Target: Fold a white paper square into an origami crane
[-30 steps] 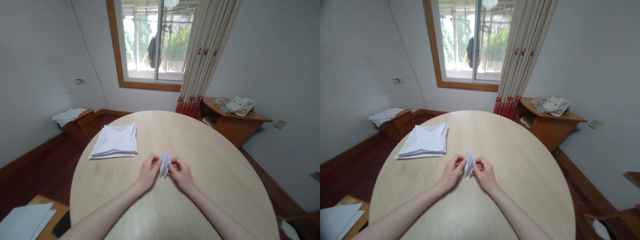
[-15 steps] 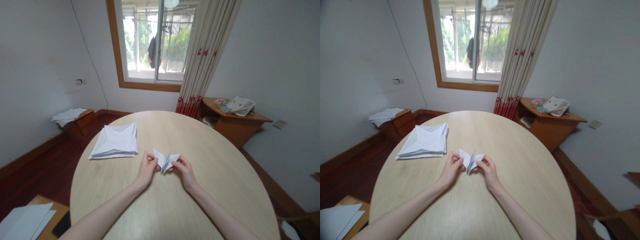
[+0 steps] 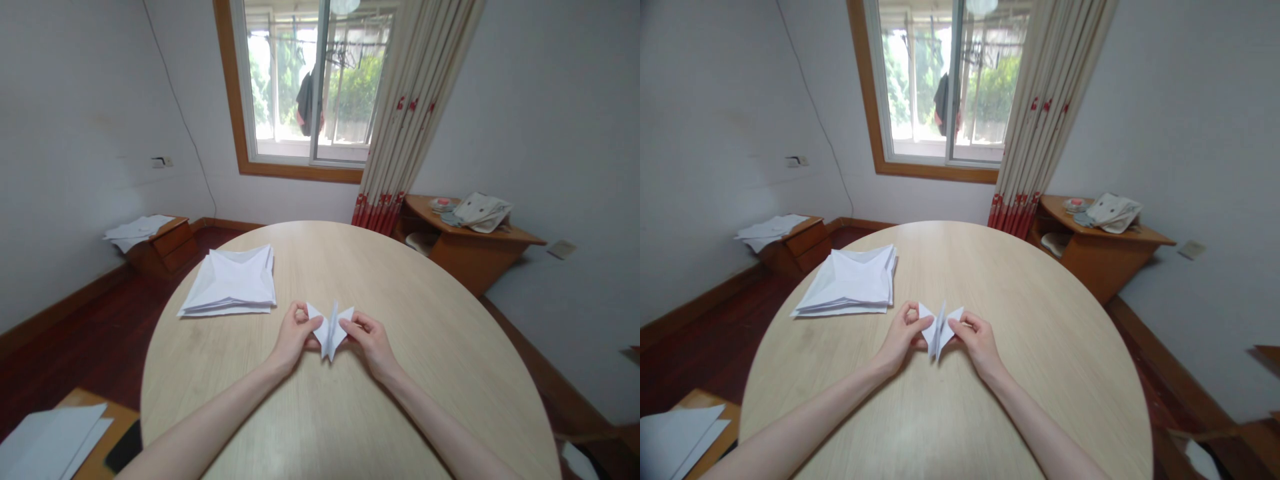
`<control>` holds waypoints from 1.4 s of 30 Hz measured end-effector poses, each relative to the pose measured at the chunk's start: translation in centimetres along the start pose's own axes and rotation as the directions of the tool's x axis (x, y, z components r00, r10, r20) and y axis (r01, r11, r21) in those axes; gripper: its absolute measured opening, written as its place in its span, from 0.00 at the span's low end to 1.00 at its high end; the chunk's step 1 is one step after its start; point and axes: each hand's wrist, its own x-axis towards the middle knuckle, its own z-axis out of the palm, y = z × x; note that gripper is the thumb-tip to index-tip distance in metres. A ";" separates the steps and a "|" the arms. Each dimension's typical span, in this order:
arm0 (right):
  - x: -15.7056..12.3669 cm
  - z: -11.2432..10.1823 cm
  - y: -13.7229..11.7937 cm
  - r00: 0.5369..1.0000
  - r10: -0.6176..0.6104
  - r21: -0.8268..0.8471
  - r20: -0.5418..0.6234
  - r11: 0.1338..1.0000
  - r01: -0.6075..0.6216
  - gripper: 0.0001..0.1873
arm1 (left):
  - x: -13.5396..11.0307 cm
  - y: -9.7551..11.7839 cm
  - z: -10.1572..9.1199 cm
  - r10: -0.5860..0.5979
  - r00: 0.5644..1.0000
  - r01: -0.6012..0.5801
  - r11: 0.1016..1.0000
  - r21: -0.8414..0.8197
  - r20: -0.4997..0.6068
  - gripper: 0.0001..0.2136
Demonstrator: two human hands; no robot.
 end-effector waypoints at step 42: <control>2.7 -3.5 1.0 0.944 0.067 0.109 -0.322 0.993 -0.033 0.18 | 2.7 -0.2 -2.4 0.096 0.976 -0.100 0.995 -0.011 -0.195 0.16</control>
